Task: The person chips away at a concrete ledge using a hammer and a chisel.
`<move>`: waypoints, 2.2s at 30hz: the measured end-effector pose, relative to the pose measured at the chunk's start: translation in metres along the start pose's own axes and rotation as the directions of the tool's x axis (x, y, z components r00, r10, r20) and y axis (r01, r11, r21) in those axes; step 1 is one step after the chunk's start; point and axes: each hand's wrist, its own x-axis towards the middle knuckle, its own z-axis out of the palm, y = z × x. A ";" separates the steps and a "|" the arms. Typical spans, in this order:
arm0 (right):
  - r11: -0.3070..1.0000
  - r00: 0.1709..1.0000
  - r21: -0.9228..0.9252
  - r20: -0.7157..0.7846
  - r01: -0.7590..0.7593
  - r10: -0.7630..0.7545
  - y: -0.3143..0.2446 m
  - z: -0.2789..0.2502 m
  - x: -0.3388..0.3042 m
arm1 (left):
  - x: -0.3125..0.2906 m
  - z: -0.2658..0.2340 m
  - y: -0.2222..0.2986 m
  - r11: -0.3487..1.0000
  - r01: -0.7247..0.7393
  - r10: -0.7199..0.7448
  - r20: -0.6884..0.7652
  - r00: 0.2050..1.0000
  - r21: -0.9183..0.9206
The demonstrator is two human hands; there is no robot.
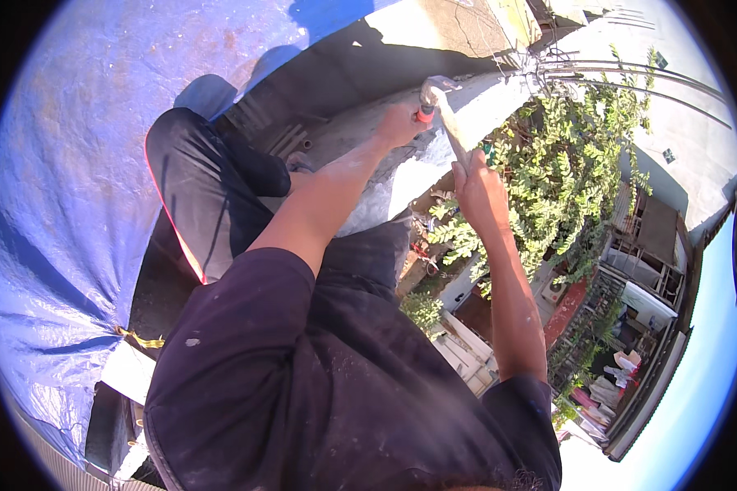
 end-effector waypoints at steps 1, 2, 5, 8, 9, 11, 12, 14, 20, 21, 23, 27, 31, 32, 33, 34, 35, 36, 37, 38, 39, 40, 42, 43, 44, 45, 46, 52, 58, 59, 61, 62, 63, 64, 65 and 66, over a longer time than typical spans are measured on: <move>1.000 1.000 0.028 -0.003 0.003 -0.002 0.008 0.007 0.001 | 0.004 0.000 0.000 1.000 -0.016 0.016 0.002 1.000 0.002; 0.998 1.000 0.056 -0.006 0.004 -0.004 0.015 0.011 0.001 | 0.003 0.004 0.000 0.999 -0.044 0.043 -0.023 0.999 -0.032; 0.958 0.997 0.274 0.026 -0.081 0.076 -0.020 -0.033 -0.012 | -0.011 0.014 -0.020 0.995 -0.040 0.034 -0.069 0.997 -0.087; 0.892 0.965 0.450 -0.250 0.050 0.073 -0.038 -0.071 -0.022 | -0.003 0.006 -0.011 0.997 -0.003 0.002 -0.007 1.000 -0.074; 0.859 0.935 0.501 -0.343 0.105 0.086 -0.040 -0.072 -0.023 | -0.003 0.003 -0.010 0.998 0.006 -0.007 -0.005 1.000 -0.068; 0.834 0.877 0.493 -0.480 0.246 0.026 -0.016 -0.030 -0.017 | 0.002 0.004 -0.005 0.996 -0.003 0.003 -0.004 1.000 -0.092; 0.863 0.839 0.427 -0.545 0.271 0.007 -0.004 -0.006 -0.014 | 0.002 0.007 -0.004 0.992 -0.015 0.014 -0.003 1.000 -0.124; 0.991 0.994 0.090 0.061 -0.099 0.094 0.001 0.000 -0.007 | 0.002 0.003 -0.016 0.998 -0.030 0.032 0.031 0.999 -0.052; 0.934 0.996 0.346 0.026 -0.088 0.084 0.011 -0.008 -0.031 | -0.037 0.017 -0.065 0.986 -0.075 0.071 0.030 0.997 0.150; 0.878 0.990 0.459 0.033 -0.134 0.134 0.005 -0.024 -0.036 | -0.036 0.007 -0.062 0.993 0.006 -0.001 -0.039 0.999 0.116; 0.821 0.984 0.559 -0.047 -0.118 0.174 0.007 -0.033 -0.039 | -0.032 -0.010 -0.065 0.996 0.090 -0.086 -0.149 0.985 0.017; 0.637 0.975 0.770 -0.120 -0.028 0.187 0.020 -0.034 -0.031 | -0.020 -0.027 -0.055 0.973 0.072 -0.116 -0.198 0.973 -0.218; 0.657 0.982 0.745 -0.014 -0.115 0.188 0.016 -0.025 -0.029 | -0.013 -0.012 -0.040 0.969 0.030 -0.056 -0.098 0.994 -0.246; 0.638 0.984 0.760 0.013 -0.126 0.180 0.012 -0.024 -0.031 | -0.013 -0.010 -0.039 0.972 0.038 -0.063 -0.102 0.993 -0.231; 0.637 0.983 0.759 0.027 -0.137 0.179 0.008 -0.024 -0.033 | -0.013 -0.010 -0.036 0.976 0.045 -0.068 -0.104 0.992 -0.214; 0.636 0.983 0.757 0.041 -0.147 0.178 0.005 -0.025 -0.033 | -0.014 -0.010 -0.033 0.979 0.052 -0.074 -0.106 0.992 -0.197; 0.649 0.984 0.746 0.049 -0.151 0.172 0.004 -0.027 -0.032 | -0.014 -0.010 -0.030 0.980 0.068 -0.086 -0.089 0.992 -0.186; 0.660 0.985 0.736 0.055 -0.151 0.164 0.003 -0.030 -0.028 | -0.013 -0.011 -0.026 0.982 0.081 -0.095 -0.074 0.993 -0.171; 0.671 0.986 0.726 0.061 -0.151 0.155 0.000 -0.033 -0.024 | -0.011 -0.013 -0.025 0.983 0.095 -0.106 -0.059 0.993 -0.157; 0.695 0.992 0.715 -0.019 -0.077 0.129 -0.004 -0.036 -0.020 | -0.010 -0.014 -0.026 0.983 0.098 -0.107 -0.049 0.993 -0.155; 0.721 0.991 0.693 -0.096 -0.002 0.096 -0.009 -0.039 -0.016 | -0.009 -0.013 -0.029 0.982 0.102 -0.110 -0.042 0.993 -0.159; 0.744 0.983 0.665 -0.172 0.071 0.060 -0.014 -0.043 -0.012 | -0.008 -0.011 -0.031 0.981 0.107 -0.114 -0.035 0.993 -0.163; 0.747 0.965 0.652 -0.257 0.127 0.060 -0.026 -0.059 -0.008 | -0.009 -0.004 -0.030 0.977 0.125 -0.131 -0.021 0.991 -0.172; 0.756 0.958 0.639 -0.281 0.142 0.057 -0.029 -0.063 -0.007 | -0.010 -0.002 -0.029 0.976 0.136 -0.140 -0.010 0.990 -0.172; 0.765 0.951 0.625 -0.305 0.156 0.055 -0.031 -0.063 -0.005 | -0.010 -0.002 -0.028 0.973 0.137 -0.139 0.002 0.990 -0.188; 0.833 0.935 0.528 -0.352 0.162 0.041 -0.024 -0.050 -0.002 | -0.009 -0.001 -0.021 0.969 0.131 -0.129 0.025 0.991 -0.207; 0.890 0.918 0.424 -0.397 0.169 0.015 -0.015 -0.029 0.003 | -0.009 -0.002 -0.017 0.966 0.124 -0.118 0.041 0.992 -0.226; 0.981 0.999 0.192 0.049 -0.025 0.015 0.016 0.000 0.015 | -0.010 0.002 -0.026 0.996 0.087 -0.087 0.001 0.996 -0.016; 0.722 0.930 0.672 -0.350 0.167 0.110 -0.010 -0.039 -0.001 | -0.003 0.010 -0.024 0.989 0.079 -0.076 0.030 0.997 -0.122; 0.782 0.899 0.600 -0.420 0.171 0.126 0.001 -0.009 0.002 | -0.003 0.010 -0.022 0.991 0.068 -0.066 0.017 0.998 -0.114; 0.888 0.963 0.459 -0.230 -0.022 0.142 0.004 0.009 -0.002 | -0.004 0.010 -0.025 0.994 0.052 -0.054 -0.018 0.998 -0.094; 0.968 0.991 0.243 -0.092 -0.068 0.092 0.015 0.023 0.003 | 0.002 0.008 -0.023 0.999 0.032 -0.032 -0.004 0.999 -0.042; 0.975 0.998 0.213 0.020 -0.070 0.067 0.019 0.025 0.015 | 0.006 0.005 -0.022 1.000 0.014 -0.014 0.013 1.000 0.003; 0.981 0.990 0.183 0.132 -0.069 0.046 0.021 0.026 0.022 | 0.007 0.004 -0.020 0.999 -0.005 0.003 0.031 1.000 0.048; 0.980 0.991 0.183 0.122 -0.076 0.054 0.027 0.024 0.007 | 0.004 0.009 -0.020 0.999 -0.023 0.022 0.018 1.000 0.039; 0.980 0.995 0.192 0.091 -0.052 0.035 0.023 0.016 0.005 | 0.012 0.004 -0.024 0.998 -0.053 0.054 -0.023 0.998 0.046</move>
